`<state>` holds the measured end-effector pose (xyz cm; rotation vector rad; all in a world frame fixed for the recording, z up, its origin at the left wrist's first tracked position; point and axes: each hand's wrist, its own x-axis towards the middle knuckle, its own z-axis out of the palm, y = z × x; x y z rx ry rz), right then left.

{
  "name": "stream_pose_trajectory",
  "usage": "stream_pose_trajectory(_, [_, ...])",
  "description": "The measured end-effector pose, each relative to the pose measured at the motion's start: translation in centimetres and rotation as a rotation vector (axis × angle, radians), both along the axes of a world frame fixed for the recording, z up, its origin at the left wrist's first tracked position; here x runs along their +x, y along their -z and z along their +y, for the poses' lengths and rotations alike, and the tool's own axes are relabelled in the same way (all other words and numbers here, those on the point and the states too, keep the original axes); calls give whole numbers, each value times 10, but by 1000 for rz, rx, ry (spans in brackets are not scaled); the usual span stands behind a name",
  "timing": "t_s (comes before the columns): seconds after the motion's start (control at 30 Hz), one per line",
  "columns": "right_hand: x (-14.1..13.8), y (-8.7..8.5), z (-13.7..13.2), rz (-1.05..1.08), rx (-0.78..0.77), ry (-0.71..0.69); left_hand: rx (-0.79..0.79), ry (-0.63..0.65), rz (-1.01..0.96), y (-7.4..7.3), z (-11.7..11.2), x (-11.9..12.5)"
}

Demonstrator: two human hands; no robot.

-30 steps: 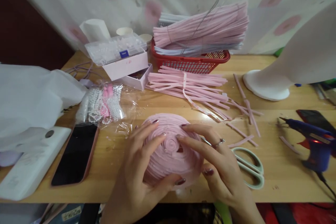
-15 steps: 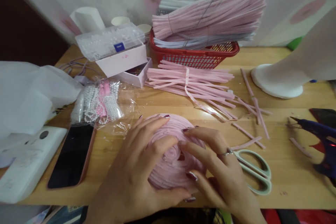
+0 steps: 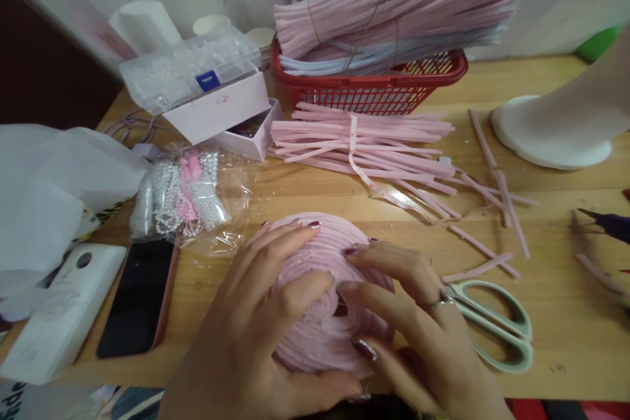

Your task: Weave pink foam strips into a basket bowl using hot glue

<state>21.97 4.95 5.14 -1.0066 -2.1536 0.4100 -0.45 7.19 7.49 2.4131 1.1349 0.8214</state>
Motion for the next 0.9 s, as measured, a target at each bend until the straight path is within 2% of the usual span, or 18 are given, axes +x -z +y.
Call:
stream_pose_trajectory(0.27, [0, -1, 1, 37, -11, -5, 65, 119, 178, -5, 4, -7])
stream_pose_trajectory(0.57, [-2, -3, 0, 27, -26, 15, 50, 89, 126, -6, 3, -1])
stream_pose_trajectory(0.67, [-3, -2, 0, 15, -20, 22, 64, 127, 159, -5, 4, -2])
stream_pose_trajectory(0.9, [-3, -2, 0, 32, -19, 33, 111, 90, 140, -6, 5, 4])
